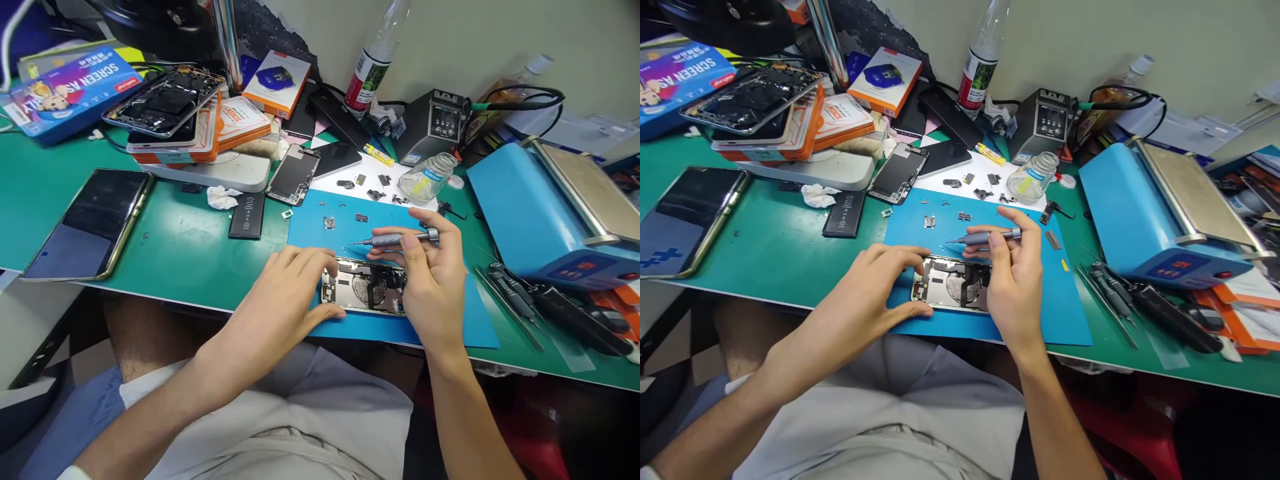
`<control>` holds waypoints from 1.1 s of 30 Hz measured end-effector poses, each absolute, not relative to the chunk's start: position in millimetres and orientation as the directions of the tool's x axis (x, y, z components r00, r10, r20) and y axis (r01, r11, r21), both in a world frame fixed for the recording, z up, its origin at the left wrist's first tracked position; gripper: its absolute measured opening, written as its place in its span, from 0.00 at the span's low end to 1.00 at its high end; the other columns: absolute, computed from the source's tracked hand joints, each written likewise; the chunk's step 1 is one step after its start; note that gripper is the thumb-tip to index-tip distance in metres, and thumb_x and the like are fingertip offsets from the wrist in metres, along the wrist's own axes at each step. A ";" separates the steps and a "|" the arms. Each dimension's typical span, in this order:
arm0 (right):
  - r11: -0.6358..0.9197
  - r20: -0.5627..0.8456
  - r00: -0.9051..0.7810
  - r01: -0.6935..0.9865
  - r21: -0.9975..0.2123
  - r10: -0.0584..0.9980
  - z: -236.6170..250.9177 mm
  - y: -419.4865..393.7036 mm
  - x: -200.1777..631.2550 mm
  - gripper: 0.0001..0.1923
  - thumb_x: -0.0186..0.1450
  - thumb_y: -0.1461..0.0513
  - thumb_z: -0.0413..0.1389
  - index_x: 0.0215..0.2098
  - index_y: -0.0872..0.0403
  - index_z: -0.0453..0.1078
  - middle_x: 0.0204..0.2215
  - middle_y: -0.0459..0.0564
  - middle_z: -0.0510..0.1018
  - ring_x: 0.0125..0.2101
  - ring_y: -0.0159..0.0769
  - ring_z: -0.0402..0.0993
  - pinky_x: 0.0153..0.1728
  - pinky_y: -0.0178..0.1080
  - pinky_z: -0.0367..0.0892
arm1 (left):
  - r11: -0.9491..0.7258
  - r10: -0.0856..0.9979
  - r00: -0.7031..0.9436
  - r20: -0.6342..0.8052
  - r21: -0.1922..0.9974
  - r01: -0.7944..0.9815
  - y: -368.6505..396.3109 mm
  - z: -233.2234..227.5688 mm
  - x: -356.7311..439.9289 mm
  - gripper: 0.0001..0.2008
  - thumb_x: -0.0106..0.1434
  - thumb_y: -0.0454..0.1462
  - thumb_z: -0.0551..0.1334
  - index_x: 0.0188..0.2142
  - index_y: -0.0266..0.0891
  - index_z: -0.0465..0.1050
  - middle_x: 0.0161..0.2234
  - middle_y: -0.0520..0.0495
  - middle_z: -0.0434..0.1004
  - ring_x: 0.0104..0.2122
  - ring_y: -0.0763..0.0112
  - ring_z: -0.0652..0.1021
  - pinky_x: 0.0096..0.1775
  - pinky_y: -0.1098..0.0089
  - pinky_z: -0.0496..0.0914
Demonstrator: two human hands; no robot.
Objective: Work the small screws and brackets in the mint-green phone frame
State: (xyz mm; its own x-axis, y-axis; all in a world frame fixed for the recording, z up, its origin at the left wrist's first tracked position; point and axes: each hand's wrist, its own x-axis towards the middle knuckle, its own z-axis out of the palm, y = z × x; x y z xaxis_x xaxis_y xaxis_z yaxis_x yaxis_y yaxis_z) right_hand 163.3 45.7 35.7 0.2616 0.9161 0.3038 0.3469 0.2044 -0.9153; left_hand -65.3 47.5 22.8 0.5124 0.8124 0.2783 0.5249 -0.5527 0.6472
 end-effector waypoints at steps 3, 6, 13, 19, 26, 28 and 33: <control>0.188 0.284 0.258 0.343 -0.920 0.924 35.6 47.2 163.7 0.18 0.80 0.51 0.61 0.63 0.47 0.69 0.46 0.51 0.88 0.39 0.40 0.88 0.44 0.47 0.88 | -0.548 0.813 0.510 0.282 0.666 0.506 49.2 20.3 -64.9 0.27 0.64 0.42 0.82 0.52 0.45 0.69 0.65 0.45 0.82 0.58 0.51 0.80 0.54 0.53 0.77; 0.168 0.254 0.247 0.320 -0.932 0.935 36.1 48.0 165.0 0.20 0.80 0.50 0.61 0.64 0.47 0.68 0.46 0.51 0.88 0.38 0.41 0.88 0.45 0.48 0.88 | -0.549 0.807 0.512 0.293 0.693 0.468 49.6 23.3 -70.1 0.28 0.65 0.45 0.81 0.56 0.45 0.71 0.67 0.44 0.81 0.62 0.53 0.80 0.59 0.54 0.76; 0.142 0.217 0.236 0.296 -0.945 0.947 36.2 50.9 166.3 0.22 0.80 0.50 0.61 0.66 0.47 0.68 0.46 0.50 0.88 0.37 0.40 0.88 0.44 0.47 0.88 | -0.429 0.884 0.352 0.309 0.836 0.342 49.0 36.6 -90.0 0.04 0.81 0.39 0.67 0.52 0.45 0.78 0.53 0.52 0.86 0.46 0.71 0.82 0.49 0.69 0.74; 0.145 0.225 0.253 0.299 -0.943 0.941 35.1 50.0 166.9 0.20 0.79 0.50 0.62 0.65 0.46 0.69 0.45 0.49 0.88 0.36 0.40 0.88 0.44 0.47 0.89 | -0.368 0.908 0.331 0.257 0.867 0.337 52.1 30.4 -93.1 0.03 0.81 0.38 0.67 0.50 0.46 0.82 0.47 0.53 0.86 0.43 0.70 0.81 0.46 0.68 0.74; 0.141 0.204 0.270 0.234 -0.962 0.941 30.5 52.0 173.6 0.21 0.78 0.52 0.63 0.65 0.47 0.71 0.44 0.50 0.89 0.36 0.41 0.87 0.44 0.48 0.88 | -0.346 0.914 0.328 0.238 0.879 0.329 55.6 30.7 -90.9 0.05 0.81 0.37 0.66 0.49 0.47 0.83 0.46 0.56 0.86 0.42 0.74 0.82 0.44 0.72 0.74; 0.161 0.211 0.290 0.186 -0.969 0.934 34.3 51.4 175.5 0.20 0.79 0.52 0.62 0.65 0.47 0.70 0.44 0.50 0.88 0.37 0.40 0.87 0.43 0.47 0.88 | -0.330 0.921 0.314 0.232 0.892 0.310 55.7 33.1 -90.4 0.06 0.80 0.37 0.68 0.51 0.48 0.84 0.46 0.56 0.87 0.41 0.75 0.82 0.43 0.73 0.75; 0.159 0.146 0.322 -0.015 -0.987 0.935 51.8 42.9 157.8 0.30 0.73 0.59 0.67 0.70 0.44 0.67 0.43 0.47 0.86 0.34 0.37 0.82 0.35 0.41 0.85 | -0.247 0.939 0.275 0.206 0.961 0.123 56.3 40.2 -82.0 0.21 0.75 0.36 0.74 0.66 0.48 0.82 0.50 0.55 0.91 0.41 0.76 0.85 0.43 0.76 0.82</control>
